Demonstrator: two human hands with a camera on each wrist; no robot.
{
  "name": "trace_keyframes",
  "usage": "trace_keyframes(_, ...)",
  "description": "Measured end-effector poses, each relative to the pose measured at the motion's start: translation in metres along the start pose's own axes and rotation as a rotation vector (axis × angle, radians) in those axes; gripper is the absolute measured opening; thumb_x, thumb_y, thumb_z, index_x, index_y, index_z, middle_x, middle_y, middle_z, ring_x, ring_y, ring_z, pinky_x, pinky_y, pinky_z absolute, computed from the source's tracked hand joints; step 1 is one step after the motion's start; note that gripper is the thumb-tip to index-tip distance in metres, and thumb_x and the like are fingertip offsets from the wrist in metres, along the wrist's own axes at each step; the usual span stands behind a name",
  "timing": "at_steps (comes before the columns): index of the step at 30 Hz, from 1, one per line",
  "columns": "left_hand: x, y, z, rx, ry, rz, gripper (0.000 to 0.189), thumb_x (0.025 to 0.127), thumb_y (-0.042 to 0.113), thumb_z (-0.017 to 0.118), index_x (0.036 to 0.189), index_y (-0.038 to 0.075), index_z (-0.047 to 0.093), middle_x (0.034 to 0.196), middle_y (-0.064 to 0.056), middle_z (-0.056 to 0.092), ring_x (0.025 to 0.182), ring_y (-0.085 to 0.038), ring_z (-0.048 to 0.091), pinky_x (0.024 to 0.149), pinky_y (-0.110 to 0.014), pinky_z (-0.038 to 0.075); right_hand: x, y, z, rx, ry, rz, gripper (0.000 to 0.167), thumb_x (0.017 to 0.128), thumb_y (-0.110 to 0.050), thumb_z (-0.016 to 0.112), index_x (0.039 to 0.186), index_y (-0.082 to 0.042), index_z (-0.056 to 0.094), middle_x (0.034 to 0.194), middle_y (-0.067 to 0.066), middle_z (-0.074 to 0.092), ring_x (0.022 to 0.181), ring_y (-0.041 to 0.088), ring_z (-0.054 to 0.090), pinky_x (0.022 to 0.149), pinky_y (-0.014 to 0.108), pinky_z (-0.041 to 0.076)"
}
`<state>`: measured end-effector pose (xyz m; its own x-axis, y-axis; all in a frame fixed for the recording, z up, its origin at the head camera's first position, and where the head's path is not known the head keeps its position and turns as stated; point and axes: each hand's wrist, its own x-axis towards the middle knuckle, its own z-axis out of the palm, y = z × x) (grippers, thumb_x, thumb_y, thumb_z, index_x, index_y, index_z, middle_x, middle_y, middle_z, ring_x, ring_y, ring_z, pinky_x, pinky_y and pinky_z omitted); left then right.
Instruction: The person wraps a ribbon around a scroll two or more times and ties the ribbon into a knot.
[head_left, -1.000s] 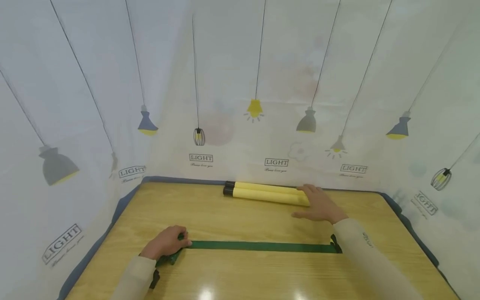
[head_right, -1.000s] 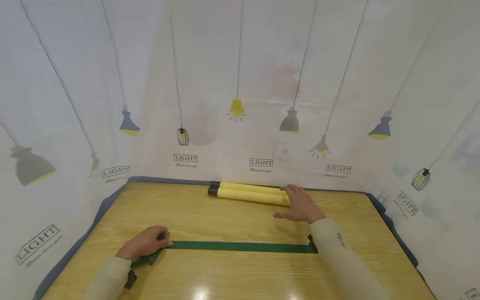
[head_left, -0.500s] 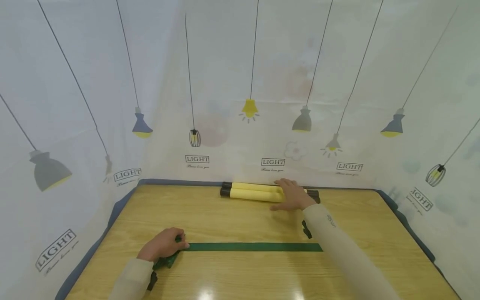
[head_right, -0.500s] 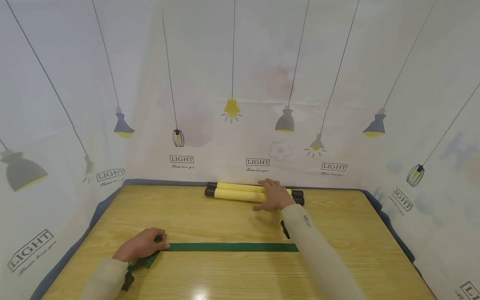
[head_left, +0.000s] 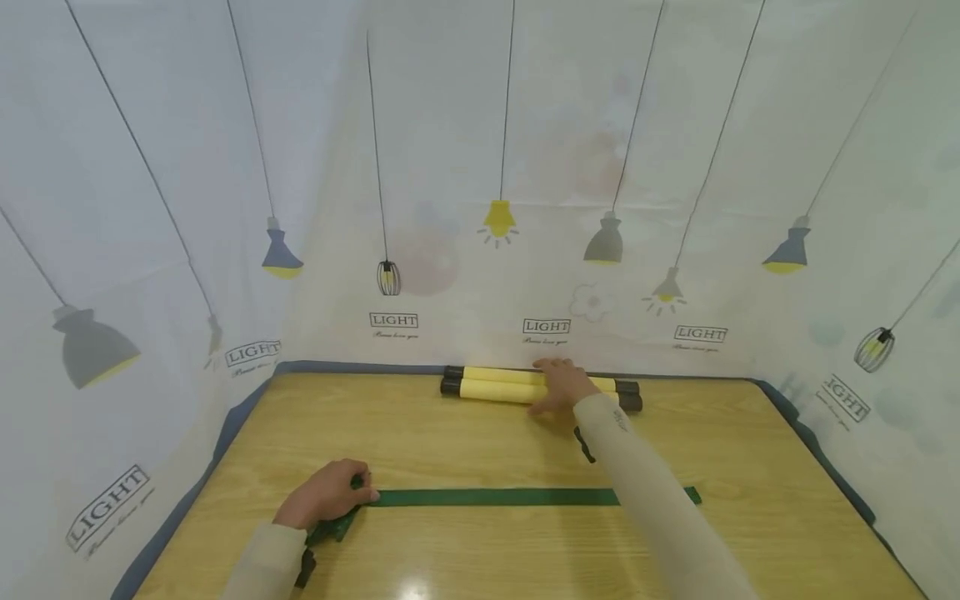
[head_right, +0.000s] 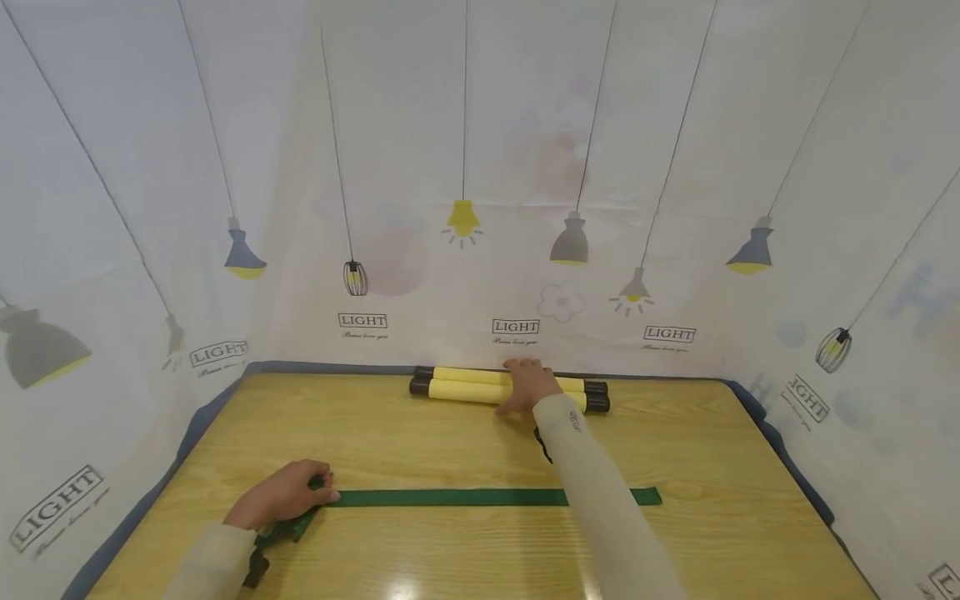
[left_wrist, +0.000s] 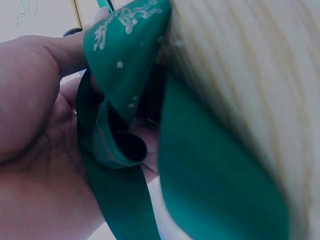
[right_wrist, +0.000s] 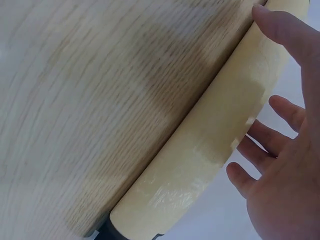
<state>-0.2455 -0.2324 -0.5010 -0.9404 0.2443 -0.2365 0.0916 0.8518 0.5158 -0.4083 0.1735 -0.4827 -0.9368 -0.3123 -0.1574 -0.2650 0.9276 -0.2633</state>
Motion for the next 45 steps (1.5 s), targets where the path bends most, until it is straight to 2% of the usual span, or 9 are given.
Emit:
trace_keyframes(6, -0.001, 0.000, 0.002, 0.007, 0.015, 0.007, 0.023, 0.096, 0.025, 0.073, 0.083, 0.013, 0.058, 0.076, 0.000, 0.053, 0.067, -0.016, 0.047, 0.068, -0.032, 0.040, 0.017, -0.002, 0.009, -0.034, -0.016, 0.062, 0.093, 0.081, -0.050, 0.083, 0.154, -0.009, 0.042, 0.153, 0.021, 0.046, 0.144, 0.042, 0.039, 0.120, 0.061, 0.030)
trace_keyframes(12, -0.002, 0.000, 0.005, -0.013, 0.022, -0.018, 0.023, 0.096, 0.024, 0.073, 0.082, 0.013, 0.058, 0.075, -0.001, 0.053, 0.067, -0.016, 0.046, 0.067, -0.033, 0.039, 0.028, 0.000, 0.018, -0.062, -0.050, 0.106, 0.089, 0.084, -0.050, 0.081, 0.152, -0.007, 0.043, 0.150, 0.020, 0.048, 0.141, 0.041, 0.041, 0.120, 0.060, 0.029)
trace_keyframes(18, -0.003, 0.000, 0.005, -0.008, 0.020, -0.018, 0.023, 0.096, 0.024, 0.073, 0.082, 0.013, 0.058, 0.074, -0.001, 0.052, 0.065, -0.016, 0.045, 0.066, -0.033, 0.039, 0.030, 0.001, 0.018, -0.083, -0.027, 0.057, 0.086, 0.084, -0.048, 0.082, 0.149, -0.004, 0.047, 0.152, 0.023, 0.049, 0.142, 0.043, 0.042, 0.118, 0.064, 0.031)
trace_keyframes(25, 0.002, 0.003, 0.003, -0.007, 0.016, 0.049, 0.022, 0.097, 0.023, 0.072, 0.084, 0.013, 0.057, 0.074, -0.001, 0.051, 0.063, -0.015, 0.043, 0.067, -0.033, 0.039, 0.028, 0.008, 0.014, -0.139, 0.001, 0.036, 0.081, 0.082, -0.051, 0.083, 0.143, -0.005, 0.054, 0.142, 0.019, 0.061, 0.134, 0.040, 0.055, 0.113, 0.065, 0.037)
trace_keyframes(35, 0.001, 0.000, 0.006, -0.007, 0.014, 0.003, 0.022, 0.096, 0.024, 0.073, 0.084, 0.013, 0.058, 0.075, -0.001, 0.052, 0.066, -0.017, 0.045, 0.069, -0.034, 0.040, 0.018, 0.000, 0.010, -0.179, 0.003, 0.000, 0.079, 0.084, -0.050, 0.082, 0.142, -0.005, 0.054, 0.140, 0.019, 0.062, 0.131, 0.041, 0.056, 0.111, 0.063, 0.040)
trace_keyframes(40, 0.002, -0.005, 0.007, -0.009, 0.022, 0.021, 0.022, 0.096, 0.025, 0.073, 0.084, 0.013, 0.058, 0.075, 0.000, 0.053, 0.066, -0.016, 0.045, 0.069, -0.034, 0.040, 0.015, -0.003, 0.006, -0.188, -0.010, -0.010, 0.078, 0.084, -0.051, 0.082, 0.141, -0.005, 0.056, 0.138, 0.018, 0.064, 0.129, 0.040, 0.057, 0.111, 0.063, 0.040)
trace_keyframes(45, 0.001, -0.009, 0.006, -0.007, 0.033, 0.025, 0.023, 0.095, 0.024, 0.074, 0.082, 0.014, 0.058, 0.076, 0.000, 0.054, 0.065, -0.016, 0.045, 0.069, -0.034, 0.040, 0.010, -0.009, -0.001, -0.175, -0.006, -0.033, 0.069, 0.083, -0.049, 0.083, 0.132, -0.006, 0.061, 0.126, 0.016, 0.069, 0.118, 0.038, 0.063, 0.105, 0.062, 0.045)
